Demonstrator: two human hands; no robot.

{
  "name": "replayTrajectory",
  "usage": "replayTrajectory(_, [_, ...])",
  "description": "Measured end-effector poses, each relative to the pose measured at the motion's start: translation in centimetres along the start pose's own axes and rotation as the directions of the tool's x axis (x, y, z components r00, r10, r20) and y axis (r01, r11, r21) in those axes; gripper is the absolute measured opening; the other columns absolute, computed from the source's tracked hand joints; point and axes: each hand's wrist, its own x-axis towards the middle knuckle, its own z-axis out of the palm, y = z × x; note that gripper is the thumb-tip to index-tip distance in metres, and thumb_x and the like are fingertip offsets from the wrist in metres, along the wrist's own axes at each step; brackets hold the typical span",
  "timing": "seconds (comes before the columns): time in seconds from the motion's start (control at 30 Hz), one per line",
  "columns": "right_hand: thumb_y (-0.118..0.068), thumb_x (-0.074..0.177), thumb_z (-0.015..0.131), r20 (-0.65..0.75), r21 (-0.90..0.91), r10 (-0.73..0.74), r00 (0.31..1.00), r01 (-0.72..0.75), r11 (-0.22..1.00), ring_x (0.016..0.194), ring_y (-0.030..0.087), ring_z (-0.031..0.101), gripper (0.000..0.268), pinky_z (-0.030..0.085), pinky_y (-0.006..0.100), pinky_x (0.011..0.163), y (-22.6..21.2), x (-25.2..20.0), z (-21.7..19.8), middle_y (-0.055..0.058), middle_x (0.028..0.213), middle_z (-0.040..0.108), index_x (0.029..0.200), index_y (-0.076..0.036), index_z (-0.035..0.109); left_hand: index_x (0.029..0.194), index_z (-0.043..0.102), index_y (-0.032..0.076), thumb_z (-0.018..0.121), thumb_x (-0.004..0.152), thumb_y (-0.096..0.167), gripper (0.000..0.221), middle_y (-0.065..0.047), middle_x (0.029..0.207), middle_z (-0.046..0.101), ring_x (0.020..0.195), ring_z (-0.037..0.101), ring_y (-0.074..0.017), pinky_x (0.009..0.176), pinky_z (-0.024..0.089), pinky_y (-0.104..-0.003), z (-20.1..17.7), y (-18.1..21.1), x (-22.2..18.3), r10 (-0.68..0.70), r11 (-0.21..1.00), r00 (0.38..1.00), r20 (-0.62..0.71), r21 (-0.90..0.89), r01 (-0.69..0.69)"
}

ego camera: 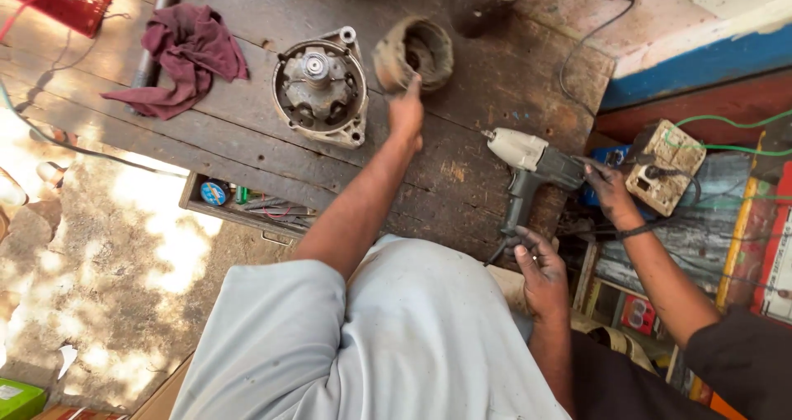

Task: Disassembling, cleaning, and repairing an alternator component using various tools on a workbench.

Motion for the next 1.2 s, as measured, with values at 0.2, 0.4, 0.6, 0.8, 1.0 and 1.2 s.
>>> replayTrajectory(0.2, [-0.021, 0.1, 0.068, 0.068, -0.018, -0.055, 0.996, 0.056, 0.998, 0.103, 0.016, 0.065, 0.043, 0.054, 0.032, 0.094, 0.0, 1.4, 0.0, 0.008, 0.115, 0.071, 0.137, -0.001, 0.063, 0.12, 0.069, 0.004, 0.072, 0.09, 0.047, 0.052, -0.012, 0.098, 0.069, 0.086, 0.063, -0.0205, 0.076, 0.053, -0.036, -9.1, 5.8, -14.8, 0.017, 0.899, 0.835, 0.549, 0.358, -0.253])
replayTrajectory(0.4, [-0.025, 0.099, 0.069, 0.116, -0.164, -0.069, 0.991, 0.088, 0.983, 0.108, 0.016, 0.065, 0.044, 0.052, 0.032, 0.096, -1.1, 3.3, 0.9, 0.009, 0.115, 0.072, 0.136, -0.002, 0.064, 0.094, 0.072, 0.007, 0.079, 0.087, 0.026, 0.021, -0.007, 0.089, 0.072, 0.085, 0.07, -0.0214, 0.078, 0.056, -0.037, -20.4, 12.4, -14.1, 0.747, 0.41, 0.558, 0.361, 0.411, -0.814])
replayTrajectory(0.6, [-0.036, 0.095, 0.07, 0.172, -0.254, -0.008, 0.985, 0.053, 0.966, 0.107, 0.018, 0.068, 0.05, 0.056, 0.035, 0.094, -3.5, 4.2, 2.8, 0.009, 0.113, 0.074, 0.135, -0.007, 0.064, 0.156, 0.041, 0.006, 0.096, 0.062, 0.041, 0.114, -0.026, 0.145, 0.054, 0.133, 0.047, -0.0494, 0.117, 0.034, -0.057, -19.3, 21.0, -8.1, 0.583, -0.099, 0.423, 0.694, 0.577, -0.811])
replayTrajectory(0.8, [-0.035, 0.094, 0.071, 0.135, -0.262, 0.032, 0.99, 0.004, 0.965, 0.112, 0.019, 0.067, 0.05, 0.053, 0.035, 0.099, -1.9, 3.9, 3.0, 0.01, 0.115, 0.074, 0.137, -0.009, 0.065, 0.153, 0.045, 0.006, 0.095, 0.059, 0.045, 0.113, -0.021, 0.139, 0.06, 0.129, 0.056, -0.0414, 0.113, 0.042, -0.05, -19.0, 22.1, -7.0, 0.488, 0.032, 0.416, 0.767, 0.461, -0.887])
replayTrajectory(1.0, [-0.033, 0.095, 0.073, 0.163, -0.184, 0.021, 0.986, 0.009, 0.983, 0.112, 0.021, 0.066, 0.052, 0.053, 0.036, 0.098, 0.2, 3.3, 2.8, 0.012, 0.121, 0.072, 0.137, -0.003, 0.065, 0.14, 0.062, 0.01, 0.094, 0.063, 0.039, 0.088, -0.017, 0.14, 0.064, 0.128, 0.062, -0.0395, 0.11, 0.049, -0.05, -18.8, 21.4, -8.3, 0.588, -0.025, 0.342, 0.733, 0.439, -0.898])
replayTrajectory(1.2, [-0.036, 0.089, 0.077, 0.237, -0.155, -0.041, 0.971, 0.079, 0.985, 0.114, 0.026, 0.067, 0.064, 0.058, 0.042, 0.102, -1.1, 3.9, 3.9, 0.015, 0.122, 0.071, 0.143, -0.005, 0.061, 0.145, 0.059, 0.006, 0.097, 0.061, 0.04, 0.098, -0.022, 0.143, 0.06, 0.132, 0.058, -0.0413, 0.114, 0.046, -0.054, -19.6, 22.8, -14.3, 0.665, -0.173, 0.25, 0.704, 0.471, -0.865])
